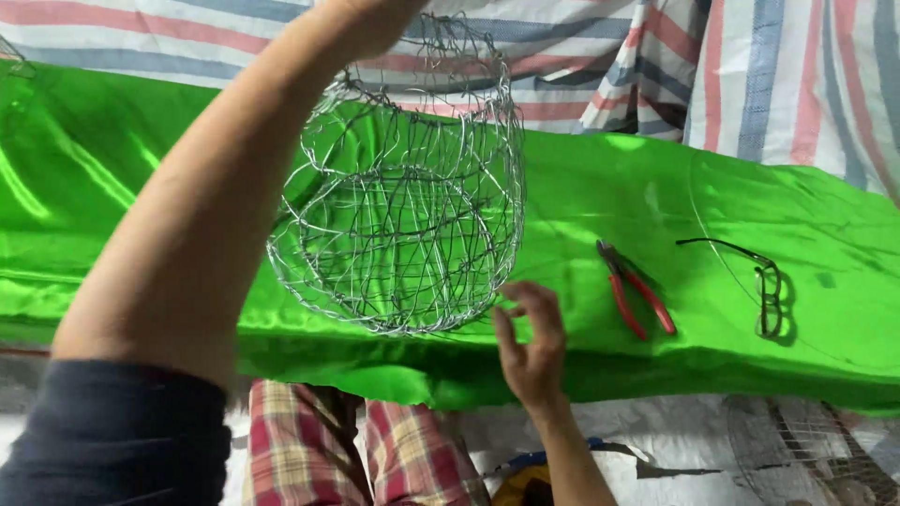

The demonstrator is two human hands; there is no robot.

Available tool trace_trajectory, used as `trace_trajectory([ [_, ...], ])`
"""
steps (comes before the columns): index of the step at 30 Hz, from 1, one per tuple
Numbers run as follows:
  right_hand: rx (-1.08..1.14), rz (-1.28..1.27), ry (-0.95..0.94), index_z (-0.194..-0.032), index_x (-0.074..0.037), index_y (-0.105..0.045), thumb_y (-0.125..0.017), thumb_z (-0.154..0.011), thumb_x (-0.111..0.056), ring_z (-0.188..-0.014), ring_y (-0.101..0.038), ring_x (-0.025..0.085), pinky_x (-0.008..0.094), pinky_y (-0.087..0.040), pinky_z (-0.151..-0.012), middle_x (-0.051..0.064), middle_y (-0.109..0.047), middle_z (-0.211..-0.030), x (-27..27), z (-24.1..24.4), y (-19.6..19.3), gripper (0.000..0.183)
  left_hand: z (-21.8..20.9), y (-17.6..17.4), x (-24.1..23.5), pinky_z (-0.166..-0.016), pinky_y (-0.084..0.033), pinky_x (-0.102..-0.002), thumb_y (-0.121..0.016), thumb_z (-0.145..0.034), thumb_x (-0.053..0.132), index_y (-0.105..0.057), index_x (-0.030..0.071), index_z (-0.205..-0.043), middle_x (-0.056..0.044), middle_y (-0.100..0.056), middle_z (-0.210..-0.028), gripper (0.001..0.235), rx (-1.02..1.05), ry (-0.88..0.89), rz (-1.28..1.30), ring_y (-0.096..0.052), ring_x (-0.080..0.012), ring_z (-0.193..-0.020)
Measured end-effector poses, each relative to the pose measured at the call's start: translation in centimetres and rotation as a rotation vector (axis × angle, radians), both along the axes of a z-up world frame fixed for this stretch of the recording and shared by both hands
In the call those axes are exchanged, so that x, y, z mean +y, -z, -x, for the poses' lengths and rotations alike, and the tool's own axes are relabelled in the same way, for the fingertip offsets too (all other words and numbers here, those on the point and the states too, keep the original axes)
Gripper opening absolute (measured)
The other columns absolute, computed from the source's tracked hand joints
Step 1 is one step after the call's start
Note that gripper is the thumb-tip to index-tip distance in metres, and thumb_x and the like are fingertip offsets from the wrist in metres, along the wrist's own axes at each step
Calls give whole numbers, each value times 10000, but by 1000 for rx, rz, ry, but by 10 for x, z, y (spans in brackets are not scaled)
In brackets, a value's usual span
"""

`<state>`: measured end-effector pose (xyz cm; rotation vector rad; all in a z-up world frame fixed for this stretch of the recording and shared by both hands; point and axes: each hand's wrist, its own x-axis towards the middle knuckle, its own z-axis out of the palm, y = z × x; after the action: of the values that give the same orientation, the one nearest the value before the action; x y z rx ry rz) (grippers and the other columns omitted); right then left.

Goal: Inspecting and manually shaping a wire mesh basket structure by hand.

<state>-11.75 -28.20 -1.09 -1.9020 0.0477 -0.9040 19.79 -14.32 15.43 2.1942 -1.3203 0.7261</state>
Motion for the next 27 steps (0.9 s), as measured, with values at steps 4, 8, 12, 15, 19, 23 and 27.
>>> trace_trajectory([
  [4,19,389,-59,-1244,-129,-632,-740,-928,-199,-1181,-585,240,358,-532,-953,61,-560,-1280,-2,1,16,342,81,-4,35,-884,-507,-551,-688,-1113,192,-500,64,-1417,-231,-534,-1316,380,-66,58,207,-588,-430,-1069],
  [8,103,585,-83,-1290,-179,-659,-761,-899,-341,-1105,-533,256,366,-489,-860,82,-527,-1331,-4,-5,11,436,186,41,84,-890,-424,-484,-825,-885,317,-640,100,-1156,-140,-520,-1159,394,-170,-56,225,-515,-304,-1042],
  [12,18,659,-27,-1113,-167,-775,-750,-840,-485,-1071,-552,235,341,-550,-805,83,-570,-1242,-17,-28,53,420,220,115,112,-994,-321,-498,-796,-862,554,-688,206,-1175,-67,-551,-1232,480,-172,-214,133,-495,-264,-1187],
  [15,-92,535,-95,-921,-146,-764,-807,-851,-462,-1009,-575,240,350,-551,-793,61,-603,-1113,-22,-41,71,326,215,152,121,-989,-322,-576,-849,-737,530,-671,259,-1219,-90,-609,-1224,581,-231,-277,60,-540,-329,-1207],
  [19,-235,506,-22,-772,-179,-727,-844,-783,-481,-812,-590,202,339,-527,-799,-8,-568,-862,-16,-48,72,324,221,163,121,-992,-328,-568,-851,-751,465,-643,228,-1197,-55,-566,-989,547,-108,-249,111,-583,-287,-1022],
  [23,-146,350,-54,-988,-134,-769,-883,-771,-233,-1119,-674,258,372,-567,-928,33,-625,-1095,-5,-27,46,264,217,169,135,-1061,-387,-522,-801,-809,525,-686,271,-1323,-105,-574,-1328,584,-84,-150,385,-541,-344,-1283],
  [27,-138,162,-3,-1321,-67,-599,-689,-960,-245,-1018,-672,253,397,-591,-875,140,-545,-1304,-31,-30,26,412,166,136,172,-1095,-386,-550,-688,-949,488,-619,139,-1338,-173,-576,-1309,528,23,-228,636,-535,-385,-1263],
])
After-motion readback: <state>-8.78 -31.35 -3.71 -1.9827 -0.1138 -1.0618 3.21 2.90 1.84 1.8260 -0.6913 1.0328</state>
